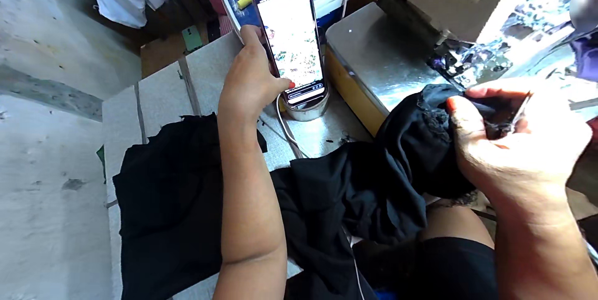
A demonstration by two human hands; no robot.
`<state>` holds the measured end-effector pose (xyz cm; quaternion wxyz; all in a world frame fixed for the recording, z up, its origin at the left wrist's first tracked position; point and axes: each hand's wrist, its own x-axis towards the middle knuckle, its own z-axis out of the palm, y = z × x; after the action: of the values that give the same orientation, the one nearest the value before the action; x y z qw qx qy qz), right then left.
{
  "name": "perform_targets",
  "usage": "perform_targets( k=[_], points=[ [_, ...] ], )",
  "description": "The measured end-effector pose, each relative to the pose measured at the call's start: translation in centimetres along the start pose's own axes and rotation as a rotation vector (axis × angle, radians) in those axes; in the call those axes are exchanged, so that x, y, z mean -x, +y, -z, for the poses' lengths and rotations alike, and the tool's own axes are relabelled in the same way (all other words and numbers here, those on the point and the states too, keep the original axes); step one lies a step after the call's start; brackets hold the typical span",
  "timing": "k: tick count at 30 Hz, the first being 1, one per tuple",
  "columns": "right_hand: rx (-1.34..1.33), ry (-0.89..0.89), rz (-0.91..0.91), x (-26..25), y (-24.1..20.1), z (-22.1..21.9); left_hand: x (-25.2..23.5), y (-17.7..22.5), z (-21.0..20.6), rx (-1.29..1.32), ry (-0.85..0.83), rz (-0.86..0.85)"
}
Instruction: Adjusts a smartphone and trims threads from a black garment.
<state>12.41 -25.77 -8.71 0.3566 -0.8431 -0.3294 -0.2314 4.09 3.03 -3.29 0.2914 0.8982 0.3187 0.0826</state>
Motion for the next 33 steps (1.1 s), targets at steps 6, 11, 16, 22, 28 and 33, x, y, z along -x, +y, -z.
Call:
perform_targets(
  k=[6,11,16,22,28,33],
  points=[
    [0.001,0.011,0.009,-0.05,-0.11,-0.08,0.03,0.05,-0.07,0.002,0.010,-0.008],
    [0.002,0.014,0.012,-0.01,-0.10,-0.11,0.06,-0.29,-0.19,0.014,0.022,-0.020],
    [0.005,0.010,0.004,0.03,-0.13,-0.05,0.10,-0.37,-0.17,0.002,0.019,-0.028],
    [-0.005,0.018,0.002,0.05,-0.18,-0.12,0.29,-0.27,-0.09,0.003,0.022,-0.028],
    [-0.010,0.022,0.005,0.04,-0.15,-0.15,0.33,-0.18,-0.04,0.003,0.010,-0.023],
    [-0.003,0.019,-0.007,0.07,-0.21,-0.14,0.31,-0.24,-0.02,0.017,-0.001,-0.021]
  ],
)
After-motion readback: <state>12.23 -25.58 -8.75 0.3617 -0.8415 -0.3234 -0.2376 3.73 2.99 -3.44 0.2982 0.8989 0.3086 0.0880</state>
